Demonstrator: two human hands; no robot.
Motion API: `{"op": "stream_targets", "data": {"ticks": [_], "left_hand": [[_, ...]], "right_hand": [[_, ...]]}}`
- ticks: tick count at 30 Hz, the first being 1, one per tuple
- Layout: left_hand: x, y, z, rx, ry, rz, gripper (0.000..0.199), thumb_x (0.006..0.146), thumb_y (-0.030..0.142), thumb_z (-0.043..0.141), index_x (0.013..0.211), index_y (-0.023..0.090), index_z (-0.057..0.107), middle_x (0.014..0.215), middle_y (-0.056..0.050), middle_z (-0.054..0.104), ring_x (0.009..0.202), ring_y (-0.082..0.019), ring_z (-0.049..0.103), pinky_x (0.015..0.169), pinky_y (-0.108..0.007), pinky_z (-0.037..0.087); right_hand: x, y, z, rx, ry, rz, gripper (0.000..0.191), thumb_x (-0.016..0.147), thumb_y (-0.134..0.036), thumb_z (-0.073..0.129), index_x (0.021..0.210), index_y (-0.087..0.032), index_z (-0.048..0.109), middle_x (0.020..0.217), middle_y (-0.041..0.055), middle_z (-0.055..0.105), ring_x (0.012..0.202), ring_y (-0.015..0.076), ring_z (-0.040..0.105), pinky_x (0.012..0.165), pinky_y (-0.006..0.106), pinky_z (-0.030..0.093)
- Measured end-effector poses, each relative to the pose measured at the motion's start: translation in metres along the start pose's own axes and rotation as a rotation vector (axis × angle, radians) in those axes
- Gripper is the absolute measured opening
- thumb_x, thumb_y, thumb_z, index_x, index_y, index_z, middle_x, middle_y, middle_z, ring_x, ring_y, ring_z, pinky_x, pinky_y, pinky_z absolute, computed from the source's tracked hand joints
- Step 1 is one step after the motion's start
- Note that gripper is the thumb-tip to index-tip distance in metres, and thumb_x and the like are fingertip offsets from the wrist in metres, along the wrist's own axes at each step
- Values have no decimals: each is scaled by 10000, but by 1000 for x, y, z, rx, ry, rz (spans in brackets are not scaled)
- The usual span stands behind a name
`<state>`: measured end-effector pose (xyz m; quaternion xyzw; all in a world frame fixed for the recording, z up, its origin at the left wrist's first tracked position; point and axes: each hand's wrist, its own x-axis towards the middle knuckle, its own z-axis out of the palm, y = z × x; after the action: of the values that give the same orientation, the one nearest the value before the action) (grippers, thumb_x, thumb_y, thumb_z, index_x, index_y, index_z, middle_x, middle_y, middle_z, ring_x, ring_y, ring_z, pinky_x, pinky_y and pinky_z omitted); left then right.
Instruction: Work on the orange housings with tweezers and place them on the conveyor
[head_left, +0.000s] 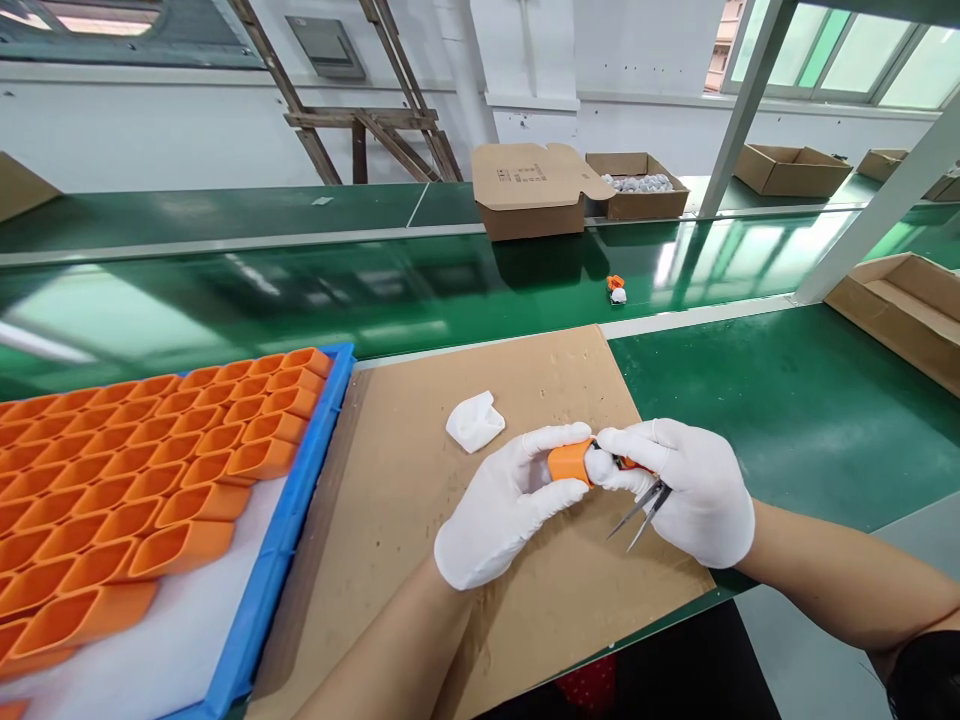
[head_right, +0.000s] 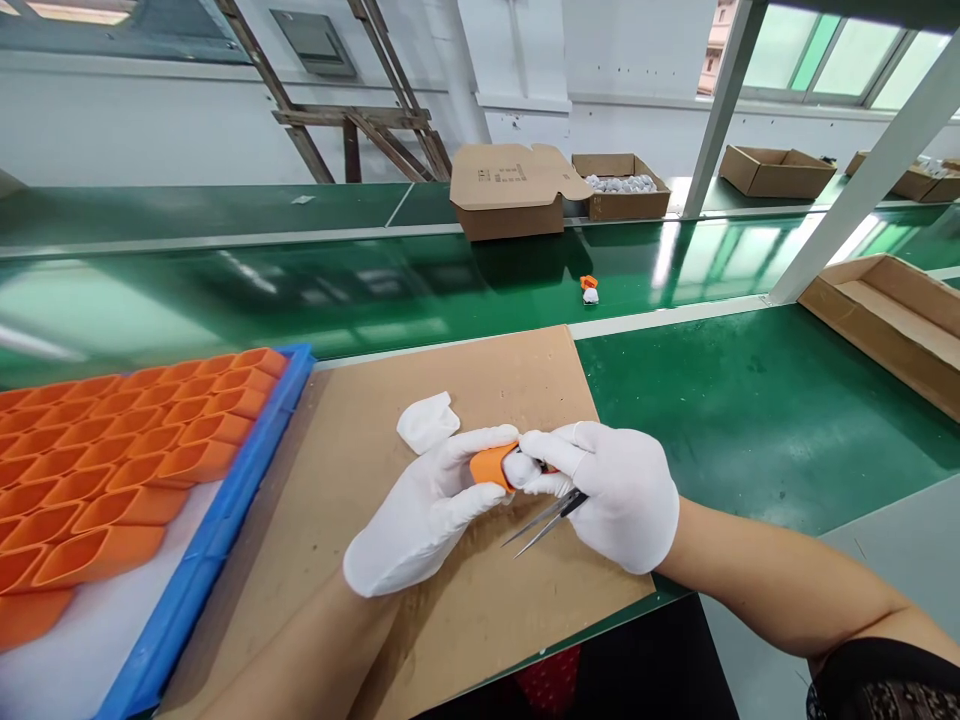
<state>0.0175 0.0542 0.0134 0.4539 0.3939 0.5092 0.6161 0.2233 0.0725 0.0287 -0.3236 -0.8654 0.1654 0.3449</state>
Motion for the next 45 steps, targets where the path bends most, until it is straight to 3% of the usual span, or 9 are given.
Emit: {"op": "stream_targets", "data": {"ticks": [10, 14, 19, 22, 26, 32, 39, 43, 45], "left_hand": [[1, -5, 2, -2, 6, -50, 407, 677, 290, 931, 1056, 230, 798, 1022, -71, 799, 906, -224, 747, 817, -322, 642], [0, -7, 6, -26, 23, -92, 420, 694, 300, 921, 1084, 220, 789, 1044, -71, 796, 903, -223, 737, 818, -330, 630], [4, -11, 14, -80, 73, -127, 473, 726, 313, 902, 1163, 199, 762, 1114, -102, 785, 959, -251, 734, 824, -350, 625], [9, -12, 14, -125, 59, -112, 487, 704, 321, 916, 1149, 190, 767, 1105, -102, 779, 957, -250, 728, 826, -354, 624], [10, -15, 8, -211, 30, -44, 481, 638, 332, 961, 1081, 244, 794, 961, -41, 774, 849, -191, 713, 783, -319, 609], [7, -13, 5, -271, 33, -41, 444, 590, 318, 988, 1001, 295, 822, 839, 3, 763, 767, -133, 692, 727, -248, 599], [4, -14, 5, -271, 52, -59, 418, 570, 283, 993, 955, 316, 834, 956, 0, 808, 818, -168, 728, 785, -281, 622], [2, -13, 6, -225, 104, -21, 476, 565, 324, 993, 1010, 276, 831, 1003, -38, 817, 863, -189, 751, 814, -282, 637], [1, -11, 9, -173, 108, -30, 593, 569, 326, 989, 1128, 260, 802, 1090, -57, 805, 923, -214, 760, 878, -316, 637]], "right_hand": [[-4, -5, -2, -108, 7, 25, 280, 971, -101, 446, 910, -249, 676, 807, -31, 694, 687, 118, 609, 629, 255, 451], [-4, -11, -3, -274, 78, -38, 267, 980, -138, 475, 1066, -228, 712, 1066, 14, 748, 701, 122, 649, 538, 275, 421], [-5, -10, 5, -432, -37, -24, 447, 948, -326, 571, 1338, -117, 629, 1407, 172, 612, 660, 163, 667, 487, 318, 488], [-4, -5, 9, -342, -30, -14, 471, 965, -318, 570, 1398, -135, 596, 1426, 161, 596, 850, 211, 724, 562, 313, 574], [-3, -2, 4, -109, 241, -39, 378, 1045, -351, 520, 1384, -222, 625, 1351, 117, 643, 1160, 236, 676, 821, 320, 632], [-3, -4, 3, -195, 317, -112, 237, 1039, -318, 569, 1136, -218, 761, 1242, 101, 719, 868, 178, 744, 665, 284, 617], [-8, -8, 18, -215, 197, -84, 263, 1045, -290, 543, 1231, -224, 717, 1234, 90, 726, 968, 194, 751, 711, 272, 636], [-5, 4, 21, 15, 237, -44, 235, 1013, -237, 590, 1188, -253, 746, 1229, 92, 714, 1042, 211, 727, 842, 334, 639], [1, 11, 19, 300, 247, 102, 200, 980, -279, 632, 1115, -242, 775, 1194, 93, 721, 1058, 221, 714, 895, 372, 623]]}}
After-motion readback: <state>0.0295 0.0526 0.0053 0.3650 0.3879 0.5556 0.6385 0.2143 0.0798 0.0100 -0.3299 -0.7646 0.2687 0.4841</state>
